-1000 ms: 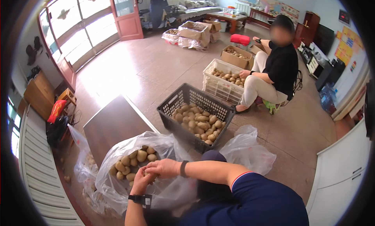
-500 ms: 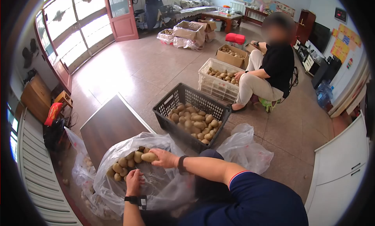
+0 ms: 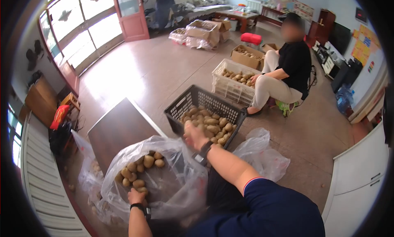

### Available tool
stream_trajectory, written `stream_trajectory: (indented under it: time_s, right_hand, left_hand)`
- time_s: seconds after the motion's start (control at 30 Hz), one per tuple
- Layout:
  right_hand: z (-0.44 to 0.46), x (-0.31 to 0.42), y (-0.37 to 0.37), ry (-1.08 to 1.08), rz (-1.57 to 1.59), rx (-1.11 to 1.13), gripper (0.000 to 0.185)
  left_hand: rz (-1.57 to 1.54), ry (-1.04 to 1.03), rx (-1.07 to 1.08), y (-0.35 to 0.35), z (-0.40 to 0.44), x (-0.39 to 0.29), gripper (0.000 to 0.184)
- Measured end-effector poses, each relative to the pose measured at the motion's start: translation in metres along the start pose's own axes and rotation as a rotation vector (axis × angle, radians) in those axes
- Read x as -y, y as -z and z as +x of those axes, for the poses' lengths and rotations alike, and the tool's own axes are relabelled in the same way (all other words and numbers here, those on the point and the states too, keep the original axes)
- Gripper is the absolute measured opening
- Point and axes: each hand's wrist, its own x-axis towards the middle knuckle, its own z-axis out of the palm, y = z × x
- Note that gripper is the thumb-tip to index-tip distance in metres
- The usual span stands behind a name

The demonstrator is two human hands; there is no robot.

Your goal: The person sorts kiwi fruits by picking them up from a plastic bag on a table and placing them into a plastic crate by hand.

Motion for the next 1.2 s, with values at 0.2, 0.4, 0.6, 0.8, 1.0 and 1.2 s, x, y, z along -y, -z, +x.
stream_trajectory:
  time_s: [0.2, 0.4, 0.6, 0.8, 1.0, 1.2]
  right_hand:
    - [0.044, -0.015, 0.036, -0.129, 0.076, -0.104, 0.048]
    - [0.090, -0.033, 0.061, -0.213, 0.158, -0.195, 0.049]
    - [0.081, -0.033, 0.055, -0.104, 0.112, -0.251, 0.047]
    - [0.040, -0.028, 0.021, -0.016, -0.013, -0.135, 0.034]
    - [0.026, -0.031, 0.005, 0.037, -0.170, -0.066, 0.031]
    - [0.027, -0.049, -0.004, 0.229, -0.282, -0.052, 0.034]
  left_hand:
    - [0.027, 0.043, 0.108, -0.018, 0.013, 0.018, 0.065]
    - [0.079, 0.116, 0.102, -0.027, 0.014, 0.016, 0.043]
    - [0.119, 0.094, 0.056, -0.014, -0.003, 0.002, 0.039]
    - [-0.057, 0.148, 0.103, -0.038, 0.022, 0.019, 0.042]
    - [-0.016, 0.163, 0.186, -0.054, 0.034, 0.028, 0.057]
    - [-0.073, 0.048, 0.203, 0.006, -0.008, -0.002, 0.042]
